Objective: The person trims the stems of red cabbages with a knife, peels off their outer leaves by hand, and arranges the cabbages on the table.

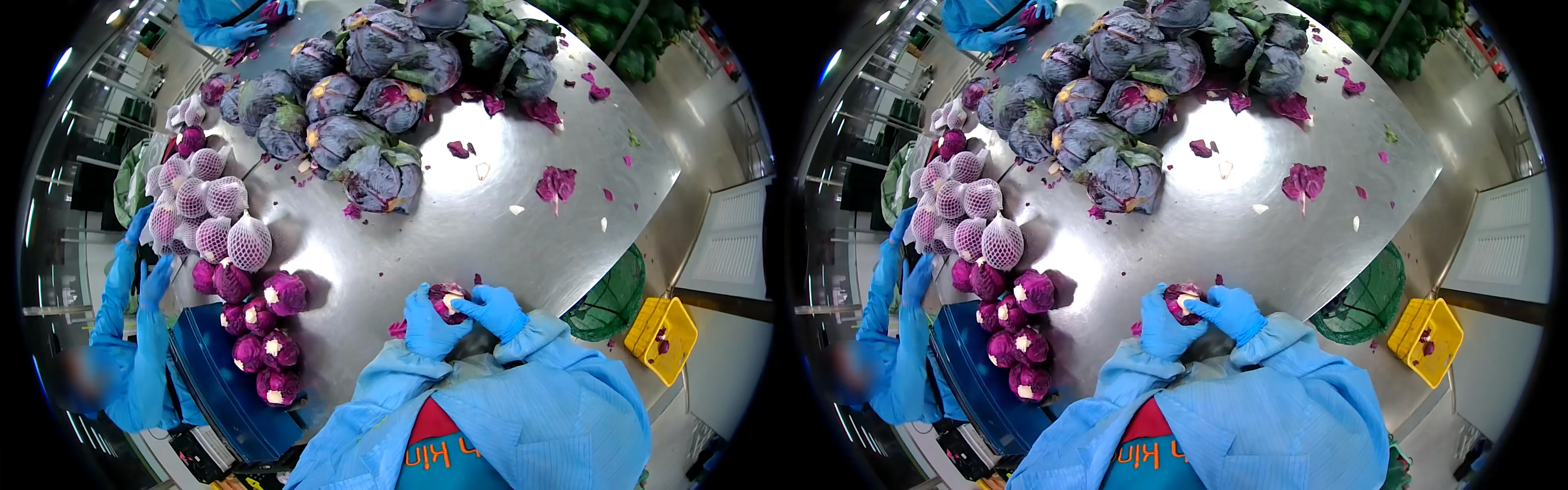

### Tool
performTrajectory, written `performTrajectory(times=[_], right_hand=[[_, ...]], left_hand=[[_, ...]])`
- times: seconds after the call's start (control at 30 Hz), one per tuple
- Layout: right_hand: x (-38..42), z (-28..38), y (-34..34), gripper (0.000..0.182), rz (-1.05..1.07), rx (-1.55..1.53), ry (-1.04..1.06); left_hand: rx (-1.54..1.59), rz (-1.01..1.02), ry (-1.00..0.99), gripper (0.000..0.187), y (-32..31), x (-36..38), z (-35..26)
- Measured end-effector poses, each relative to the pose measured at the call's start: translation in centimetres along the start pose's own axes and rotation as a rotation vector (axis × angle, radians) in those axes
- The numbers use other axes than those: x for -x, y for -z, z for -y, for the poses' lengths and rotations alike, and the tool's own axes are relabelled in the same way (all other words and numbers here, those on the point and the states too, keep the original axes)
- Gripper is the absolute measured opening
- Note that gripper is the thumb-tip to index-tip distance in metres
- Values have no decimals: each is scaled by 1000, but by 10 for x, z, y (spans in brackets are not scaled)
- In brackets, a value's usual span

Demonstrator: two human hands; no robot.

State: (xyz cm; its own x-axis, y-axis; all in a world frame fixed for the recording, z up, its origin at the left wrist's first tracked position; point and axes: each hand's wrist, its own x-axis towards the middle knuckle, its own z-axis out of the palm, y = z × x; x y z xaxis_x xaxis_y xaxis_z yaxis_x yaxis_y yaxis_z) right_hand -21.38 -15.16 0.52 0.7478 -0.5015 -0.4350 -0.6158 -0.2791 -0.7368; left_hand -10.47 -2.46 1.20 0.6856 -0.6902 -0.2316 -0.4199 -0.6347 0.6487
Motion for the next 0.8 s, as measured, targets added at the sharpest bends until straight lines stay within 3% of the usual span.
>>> performTrajectory(times=[0.07,0.17,0.3,0.4,0.53,0.63,0.7,0.77,0.8], right_hand=[[3,20,14,51,-83,-48,-17],[-18,0,7,44,-145,-192,289],[-37,14,23,34,184,32,131],[-43,6,23,30,176,16,160],[-44,-19,16,33,91,-360,-16],[-38,-42,23,32,-81,-56,-146],[-35,-92,37,30,-257,-73,-158],[-13,-95,80,34,-339,72,-214],[0,-107,89,36,-506,331,-143]], left_hand=[[-17,13,-40,101,7,1,-7],[-38,23,-152,101,4,1,-8],[-99,12,-220,98,-1,-1,-7],[-44,-20,-338,94,3,2,-6],[22,21,-485,92,17,9,9],[144,47,-558,89,27,12,31],[161,-51,-495,85,38,17,41],[429,0,-397,85,34,23,61],[409,22,-417,84,33,27,65]])
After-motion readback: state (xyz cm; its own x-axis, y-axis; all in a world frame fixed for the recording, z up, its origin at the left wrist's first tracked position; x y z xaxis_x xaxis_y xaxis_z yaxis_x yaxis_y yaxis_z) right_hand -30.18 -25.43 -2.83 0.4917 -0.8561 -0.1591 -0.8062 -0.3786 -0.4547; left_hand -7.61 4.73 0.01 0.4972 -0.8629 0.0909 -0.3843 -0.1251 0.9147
